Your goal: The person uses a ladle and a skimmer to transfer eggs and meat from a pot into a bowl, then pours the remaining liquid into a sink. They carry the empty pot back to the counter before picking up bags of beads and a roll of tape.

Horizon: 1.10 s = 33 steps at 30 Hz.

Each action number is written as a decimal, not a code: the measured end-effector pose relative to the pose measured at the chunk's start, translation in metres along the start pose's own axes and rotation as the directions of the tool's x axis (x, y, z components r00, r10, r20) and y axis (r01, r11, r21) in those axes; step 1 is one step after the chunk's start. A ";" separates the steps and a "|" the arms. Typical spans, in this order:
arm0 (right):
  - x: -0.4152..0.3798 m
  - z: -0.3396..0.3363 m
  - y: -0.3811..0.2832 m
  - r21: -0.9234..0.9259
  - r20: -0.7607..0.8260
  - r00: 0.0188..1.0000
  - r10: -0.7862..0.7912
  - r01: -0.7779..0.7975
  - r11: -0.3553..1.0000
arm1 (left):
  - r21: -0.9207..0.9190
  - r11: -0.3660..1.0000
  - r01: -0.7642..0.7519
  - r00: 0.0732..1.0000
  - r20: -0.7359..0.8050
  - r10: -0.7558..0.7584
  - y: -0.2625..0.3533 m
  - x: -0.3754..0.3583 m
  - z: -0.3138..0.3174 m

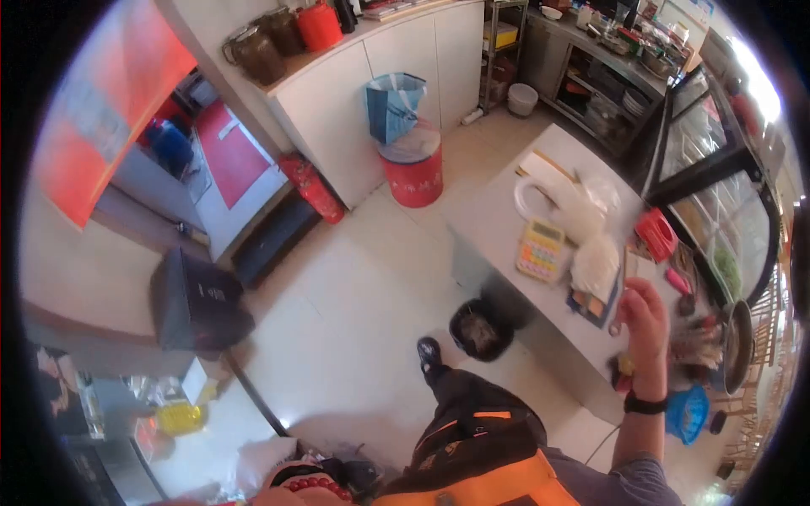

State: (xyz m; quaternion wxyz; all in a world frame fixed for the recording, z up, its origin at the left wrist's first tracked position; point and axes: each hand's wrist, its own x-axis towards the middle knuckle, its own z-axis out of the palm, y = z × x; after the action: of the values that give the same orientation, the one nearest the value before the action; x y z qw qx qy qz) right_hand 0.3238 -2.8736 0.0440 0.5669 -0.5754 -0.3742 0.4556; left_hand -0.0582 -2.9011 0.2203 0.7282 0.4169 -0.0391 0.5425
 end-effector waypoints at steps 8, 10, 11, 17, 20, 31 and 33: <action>0.168 0.067 0.127 -0.552 -0.299 0.935 -0.190 -0.006 0.834 | 0.853 0.491 0.176 0.966 -0.245 0.079 0.020 0.132 -0.218; 0.186 0.044 0.114 -0.654 -0.364 0.930 -0.043 -0.223 0.723 | 0.798 0.501 0.335 0.941 -0.312 -0.134 0.026 0.165 -0.284; 0.193 0.033 0.099 -0.616 -0.497 0.858 0.133 -0.456 0.643 | 0.794 0.514 0.325 0.946 -0.281 -0.165 0.024 0.188 -0.309; 0.187 -0.042 0.186 -0.669 -0.743 0.525 -0.415 -0.612 0.422 | 0.828 0.338 0.447 0.763 -0.155 -0.628 -0.061 0.304 -0.412; 0.182 -0.010 0.182 -0.438 -0.899 0.356 -0.254 -0.742 0.507 | 0.732 0.311 0.606 0.544 -0.096 -0.834 -0.136 0.346 -0.445; 0.158 0.003 0.098 -0.058 -0.964 0.266 0.022 -0.292 0.955 | 0.920 0.376 -0.113 0.261 0.392 -0.882 -0.410 0.418 -0.422; 0.155 0.017 0.078 0.213 -0.934 0.327 0.144 0.184 0.960 | 0.823 0.460 -0.334 0.191 0.537 -0.822 -0.452 0.415 -0.392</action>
State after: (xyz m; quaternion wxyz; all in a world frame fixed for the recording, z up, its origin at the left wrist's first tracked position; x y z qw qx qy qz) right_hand 0.3481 -2.7276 -0.0483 0.7587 -0.6410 0.0859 0.0779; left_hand 0.3279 -2.3612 -0.0781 0.3266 0.9362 -0.1190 -0.0516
